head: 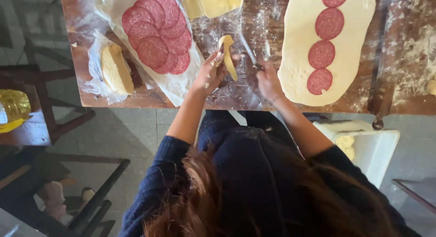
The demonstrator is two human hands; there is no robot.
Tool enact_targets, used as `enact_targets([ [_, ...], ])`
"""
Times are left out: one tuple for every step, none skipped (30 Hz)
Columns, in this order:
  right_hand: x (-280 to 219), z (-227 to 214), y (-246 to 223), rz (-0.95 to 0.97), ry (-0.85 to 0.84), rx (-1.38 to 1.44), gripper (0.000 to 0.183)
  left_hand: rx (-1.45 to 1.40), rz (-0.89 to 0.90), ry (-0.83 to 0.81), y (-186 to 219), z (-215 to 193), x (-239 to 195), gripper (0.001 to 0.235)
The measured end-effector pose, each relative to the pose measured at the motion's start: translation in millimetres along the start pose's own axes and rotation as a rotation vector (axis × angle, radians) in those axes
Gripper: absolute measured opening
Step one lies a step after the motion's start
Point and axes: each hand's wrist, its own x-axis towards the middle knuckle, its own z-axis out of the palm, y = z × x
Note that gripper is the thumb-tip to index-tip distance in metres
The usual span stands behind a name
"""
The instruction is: The recorder prepares dough by rolling it out, adding salami, cheese, and butter, and rolling it into a log.
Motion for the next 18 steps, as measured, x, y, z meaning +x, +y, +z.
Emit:
enact_targets([
  [-6,-4,8,0.039,0.005,0.145,0.03,-0.195,-0.033,0.011,3,8,3,0.044],
  [-21,-14,1,0.038,0.008,0.146,0.03,-0.193,-0.033,0.008,1,11,5,0.044],
  [-36,-25,-6,0.027,0.094,0.335,0.03,-0.173,-0.016,-0.034,-1,14,7,0.045],
  [-49,-35,-12,0.013,0.184,0.527,0.03,-0.149,0.002,-0.081,-2,17,11,0.046],
  [-62,-48,-29,0.009,0.192,0.53,0.03,-0.143,0.002,-0.088,3,32,7,0.046],
  [-76,-62,-44,-0.055,0.219,0.562,0.03,-0.148,-0.022,-0.153,7,48,4,0.048],
  [-90,-76,-59,-0.119,0.246,0.595,0.03,-0.154,-0.047,-0.217,11,65,1,0.05],
  [-101,-83,-69,-0.124,0.256,0.597,0.03,-0.147,-0.048,-0.226,6,74,4,0.05],
  [-112,-91,-79,-0.155,0.288,0.389,0.029,-0.198,-0.081,-0.238,-1,84,7,0.051],
  [-124,-98,-87,-0.184,0.316,0.179,0.029,-0.249,-0.111,-0.249,-8,94,10,0.053],
  [-130,-101,-84,-0.189,0.325,0.18,0.029,-0.243,-0.11,-0.256,-22,105,16,0.053],
  [-137,-104,-81,-0.215,0.336,0.14,0.029,-0.165,-0.043,-0.156,-38,117,22,0.051],
  [-145,-108,-77,-0.241,0.347,0.099,0.03,-0.087,0.023,-0.054,-55,129,27,0.049],
  [-151,-114,-72,-0.246,0.349,0.097,0.03,-0.087,0.028,-0.058,-61,147,24,0.049],
  [-157,-119,-66,-0.293,0.377,0.075,0.029,-0.1,0.073,-0.123,-68,165,21,0.047],
  [-163,-126,-60,-0.342,0.403,0.049,0.029,-0.117,0.119,-0.19,-76,184,19,0.046],
  [-170,-135,-53,-0.347,0.404,0.043,0.029,-0.12,0.125,-0.194,-89,195,19,0.046],
  [-176,-144,-46,-0.302,0.422,0.015,0.028,-0.117,0.131,-0.187,-100,206,20,0.044],
])
